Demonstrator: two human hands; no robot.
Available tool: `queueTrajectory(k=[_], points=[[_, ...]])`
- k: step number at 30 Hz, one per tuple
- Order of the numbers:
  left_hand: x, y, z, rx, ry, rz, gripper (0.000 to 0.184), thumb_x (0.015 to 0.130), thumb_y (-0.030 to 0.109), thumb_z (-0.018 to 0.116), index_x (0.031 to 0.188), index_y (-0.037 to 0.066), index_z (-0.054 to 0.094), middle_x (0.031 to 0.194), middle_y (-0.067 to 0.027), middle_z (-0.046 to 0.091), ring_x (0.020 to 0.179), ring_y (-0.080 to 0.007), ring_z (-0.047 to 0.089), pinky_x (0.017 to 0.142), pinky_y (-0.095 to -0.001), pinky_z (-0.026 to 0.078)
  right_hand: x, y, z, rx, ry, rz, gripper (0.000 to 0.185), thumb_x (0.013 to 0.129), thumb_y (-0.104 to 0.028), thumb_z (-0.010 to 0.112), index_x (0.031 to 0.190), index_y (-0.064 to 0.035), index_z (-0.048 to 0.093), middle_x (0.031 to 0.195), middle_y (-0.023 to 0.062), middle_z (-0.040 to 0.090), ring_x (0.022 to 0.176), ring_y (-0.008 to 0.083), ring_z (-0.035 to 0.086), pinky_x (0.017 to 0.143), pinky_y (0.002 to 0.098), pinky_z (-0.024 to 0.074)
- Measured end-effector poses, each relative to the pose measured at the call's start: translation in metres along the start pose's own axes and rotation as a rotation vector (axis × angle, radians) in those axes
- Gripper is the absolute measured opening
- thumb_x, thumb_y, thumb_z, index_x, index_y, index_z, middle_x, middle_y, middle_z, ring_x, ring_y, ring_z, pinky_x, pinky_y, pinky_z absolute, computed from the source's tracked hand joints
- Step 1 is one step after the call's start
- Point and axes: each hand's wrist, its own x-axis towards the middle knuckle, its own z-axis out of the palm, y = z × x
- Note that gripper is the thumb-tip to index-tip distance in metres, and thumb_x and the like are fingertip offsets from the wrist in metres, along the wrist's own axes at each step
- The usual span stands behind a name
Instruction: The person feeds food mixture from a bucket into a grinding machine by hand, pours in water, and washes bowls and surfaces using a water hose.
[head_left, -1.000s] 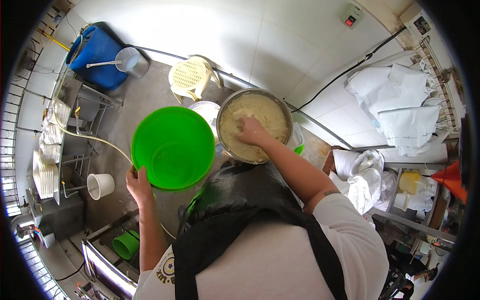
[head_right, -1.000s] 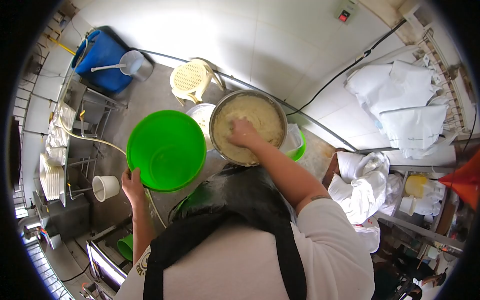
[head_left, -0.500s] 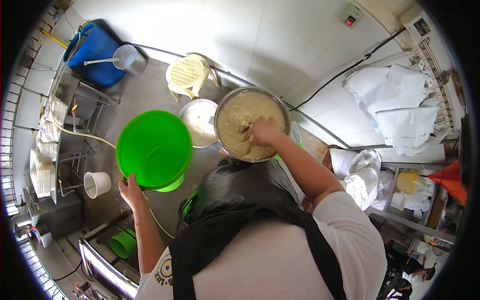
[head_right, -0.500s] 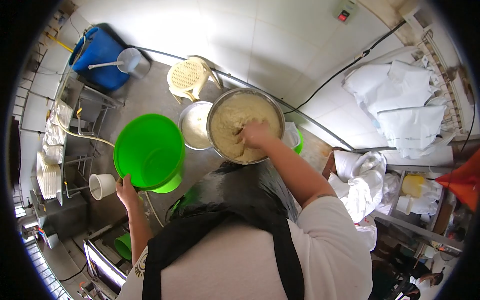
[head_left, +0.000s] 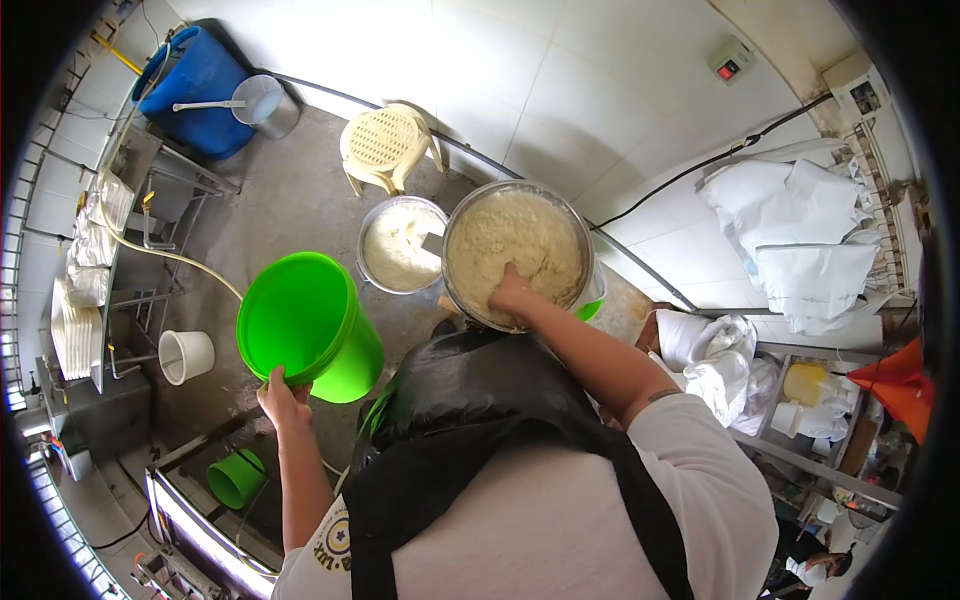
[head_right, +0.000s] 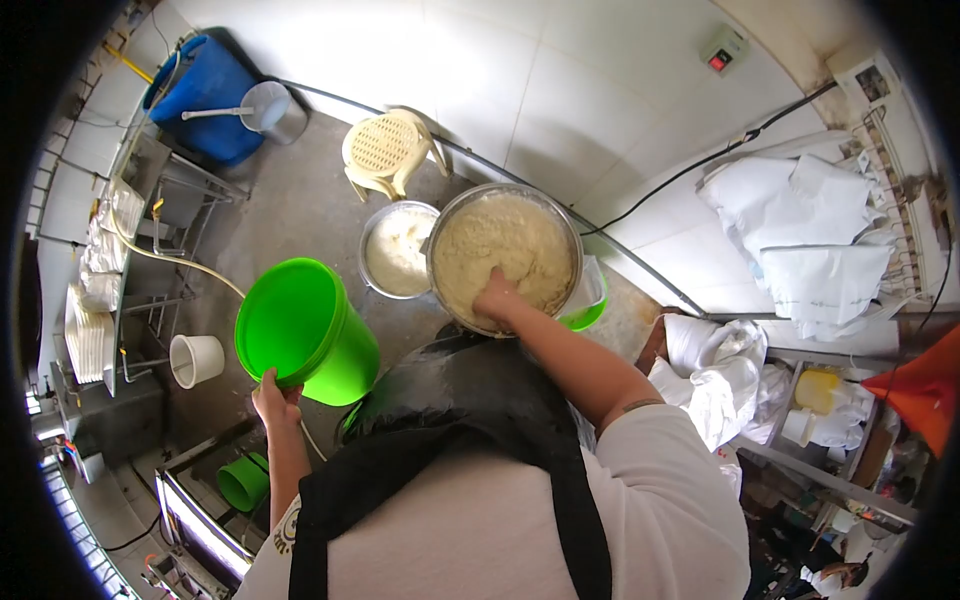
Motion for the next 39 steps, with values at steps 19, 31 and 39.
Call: queueTrajectory(k=[19,31,39], points=[[0.075,-0.011,0.043,0.143,-0.149,-0.237,0.050,0.094,0.005,0.060,0.139,0.005,0.039,0.124,-0.0190,0.059,0.095,-0.0365,0.069,0.071,-0.0506,0.064,0.036,-0.059,-0.053,-0.627,0.029,-0.125,0.080,0.082,-0.045,0.074,0.152,-0.0145,0.051,0.158,0.0213,0.043,0.144,0.0539,0.036,0.111,0.0725,0.0364],[0.173,0.024,0.304,0.046,-0.372,-0.011,0.040,0.097,0.014,0.067,0.131,-0.001,0.052,0.108,-0.0157,0.067,0.079,-0.0284,0.071,0.056,-0.0385,0.061,0.058,-0.025,-0.058,-0.490,-0.483,-0.028,0.068,0.079,-0.043,0.075,0.135,-0.0053,0.066,0.133,0.0232,0.066,0.123,0.0401,0.063,0.107,0.0496,0.0492],[0.270,0.014,0.495,-0.067,-0.434,-0.108,0.036,0.097,0.012,0.067,0.128,-0.004,0.058,0.119,-0.0205,0.065,0.089,-0.0354,0.071,0.067,-0.0457,0.066,-0.020,-0.016,-0.106,-0.486,-0.009,-0.148,0.112,0.069,-0.037,0.091,0.162,-0.0140,0.033,0.163,0.0307,0.032,0.143,0.0566,0.039,0.117,0.0573,0.0411]])
